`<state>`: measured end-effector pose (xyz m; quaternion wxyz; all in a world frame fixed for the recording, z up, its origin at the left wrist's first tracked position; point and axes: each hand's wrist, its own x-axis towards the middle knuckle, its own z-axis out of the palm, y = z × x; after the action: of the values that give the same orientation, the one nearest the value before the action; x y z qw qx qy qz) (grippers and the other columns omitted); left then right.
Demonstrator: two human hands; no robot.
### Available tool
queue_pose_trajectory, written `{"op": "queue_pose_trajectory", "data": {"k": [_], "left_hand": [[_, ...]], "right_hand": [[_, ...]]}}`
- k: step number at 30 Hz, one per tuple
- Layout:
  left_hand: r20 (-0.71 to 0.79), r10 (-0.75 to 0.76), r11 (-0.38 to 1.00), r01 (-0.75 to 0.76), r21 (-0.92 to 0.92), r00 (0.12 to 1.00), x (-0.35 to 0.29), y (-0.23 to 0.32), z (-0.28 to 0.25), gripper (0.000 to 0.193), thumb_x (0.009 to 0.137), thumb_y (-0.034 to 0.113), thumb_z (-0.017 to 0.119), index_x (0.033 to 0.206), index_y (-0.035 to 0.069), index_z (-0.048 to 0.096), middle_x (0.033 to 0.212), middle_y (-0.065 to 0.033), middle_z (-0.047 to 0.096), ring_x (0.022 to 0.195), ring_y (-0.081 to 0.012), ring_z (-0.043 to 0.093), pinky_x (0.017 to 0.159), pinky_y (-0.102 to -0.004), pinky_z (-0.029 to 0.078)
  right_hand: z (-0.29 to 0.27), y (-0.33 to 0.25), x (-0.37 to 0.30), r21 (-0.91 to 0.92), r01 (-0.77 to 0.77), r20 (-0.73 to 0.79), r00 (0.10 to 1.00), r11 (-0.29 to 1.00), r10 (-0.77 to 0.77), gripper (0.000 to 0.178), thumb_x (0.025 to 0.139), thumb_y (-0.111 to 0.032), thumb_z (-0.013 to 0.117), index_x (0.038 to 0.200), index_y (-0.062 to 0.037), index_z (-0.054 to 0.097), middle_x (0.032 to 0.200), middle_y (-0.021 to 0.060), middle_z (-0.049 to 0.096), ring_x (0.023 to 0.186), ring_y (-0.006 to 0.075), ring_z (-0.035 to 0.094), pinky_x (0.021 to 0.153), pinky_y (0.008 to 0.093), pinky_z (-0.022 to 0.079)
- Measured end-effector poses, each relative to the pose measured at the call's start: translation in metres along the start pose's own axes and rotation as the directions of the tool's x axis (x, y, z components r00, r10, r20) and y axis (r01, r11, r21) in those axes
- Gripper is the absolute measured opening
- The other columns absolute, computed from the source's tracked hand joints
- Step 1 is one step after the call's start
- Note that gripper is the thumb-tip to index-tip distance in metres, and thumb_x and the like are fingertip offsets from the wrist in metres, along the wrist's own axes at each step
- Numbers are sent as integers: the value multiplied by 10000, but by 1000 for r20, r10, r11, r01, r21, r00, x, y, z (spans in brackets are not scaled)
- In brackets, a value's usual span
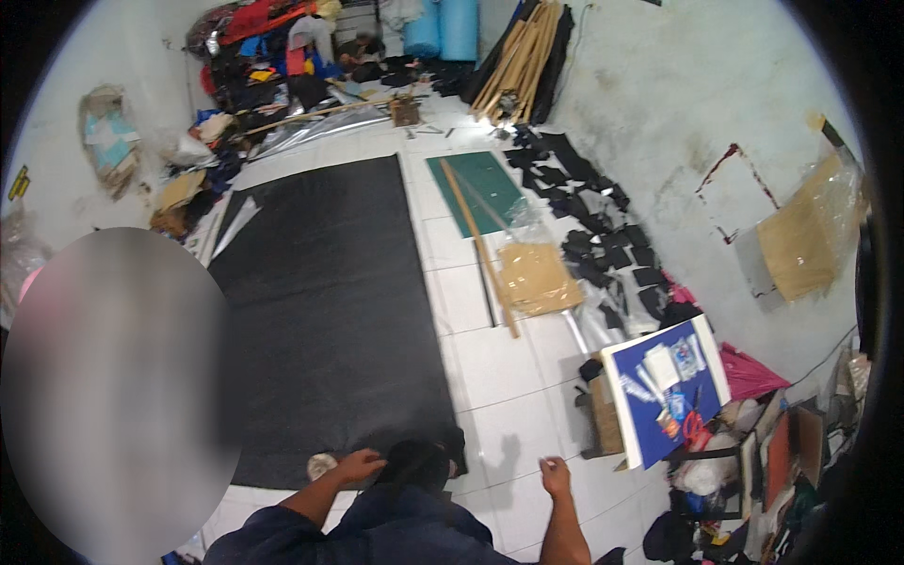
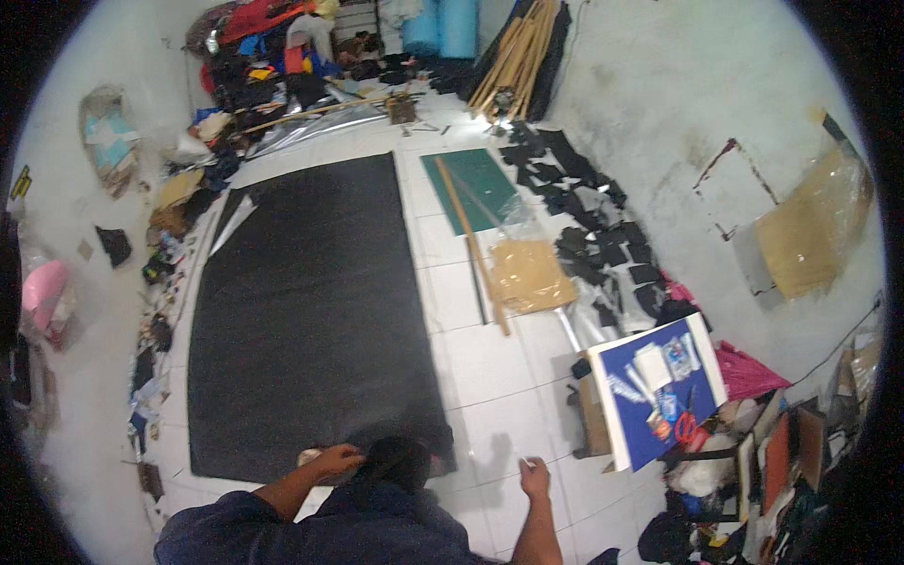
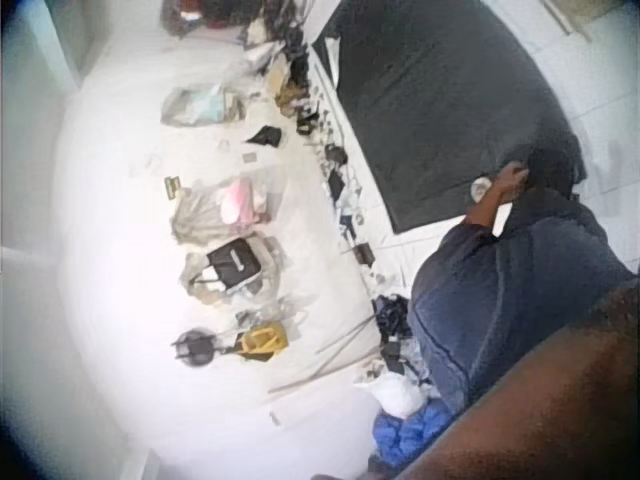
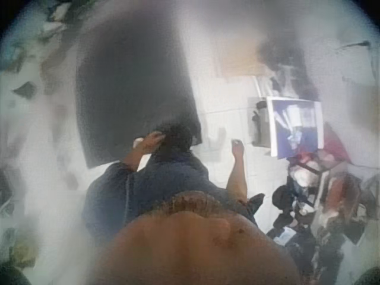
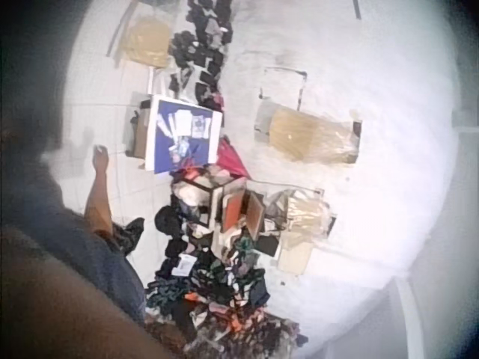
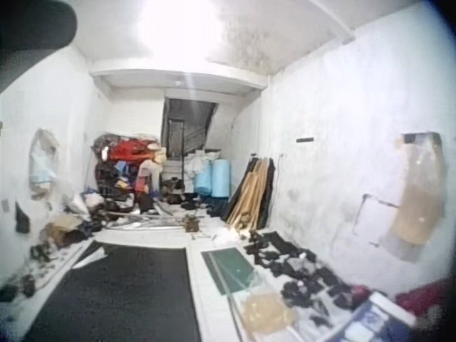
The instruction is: The person spreads a large black fabric on the floor, uses a wooden stick to measure and align it, then cuts the fabric with scissors. The person also handles a silver reflective sheet, folding and placing it aside.
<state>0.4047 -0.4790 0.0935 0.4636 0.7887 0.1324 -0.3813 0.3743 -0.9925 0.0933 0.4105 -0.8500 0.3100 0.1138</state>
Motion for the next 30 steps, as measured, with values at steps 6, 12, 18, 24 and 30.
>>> {"op": "queue_pose_trajectory", "data": {"k": [6,12,18,24,30], "left_hand": [[337,-150,537,-209,817,929,84,-74,-33,453,937,254,541,1325,22,507,1207,-188,582,1034,-303,583,914,-434,460],[-58,-451,872,454,183,891,208,77,-62,619,853,382,651,1328,12,504,1268,-201,553,1110,-312,564,937,-403,458],[-289,161,986,-140,93,944,354,461,-102,545,890,395,629,1279,20,561,1228,-200,605,1144,-300,584,949,-384,463],[-382,244,967,-255,22,891,444,582,-143,564,869,422,649,1254,16,580,1139,-186,642,1044,-278,621,901,-372,481],[-334,-174,983,182,-9,926,511,457,-143,570,867,417,644,1264,17,564,1202,-168,610,1095,-292,593,928,-409,461]], "right_hand": [[-38,-102,134,-52,261,33,965,964,-259,390,858,-367,677,1067,-40,638,841,170,693,806,303,681,739,395,527],[-83,-111,231,-173,170,119,981,970,-151,365,848,-383,688,1035,-72,650,869,175,698,828,326,682,749,404,532],[-95,-101,339,192,6,-89,996,981,12,266,874,-255,676,995,-20,640,726,74,645,633,155,627,585,308,512],[-116,-149,444,94,-237,332,923,967,194,316,842,-295,675,845,21,670,652,111,656,583,198,646,563,351,508],[-156,-159,637,-360,-365,355,798,859,487,210,790,-225,702,867,-33,666,692,91,652,555,226,639,482,377,496]]}}
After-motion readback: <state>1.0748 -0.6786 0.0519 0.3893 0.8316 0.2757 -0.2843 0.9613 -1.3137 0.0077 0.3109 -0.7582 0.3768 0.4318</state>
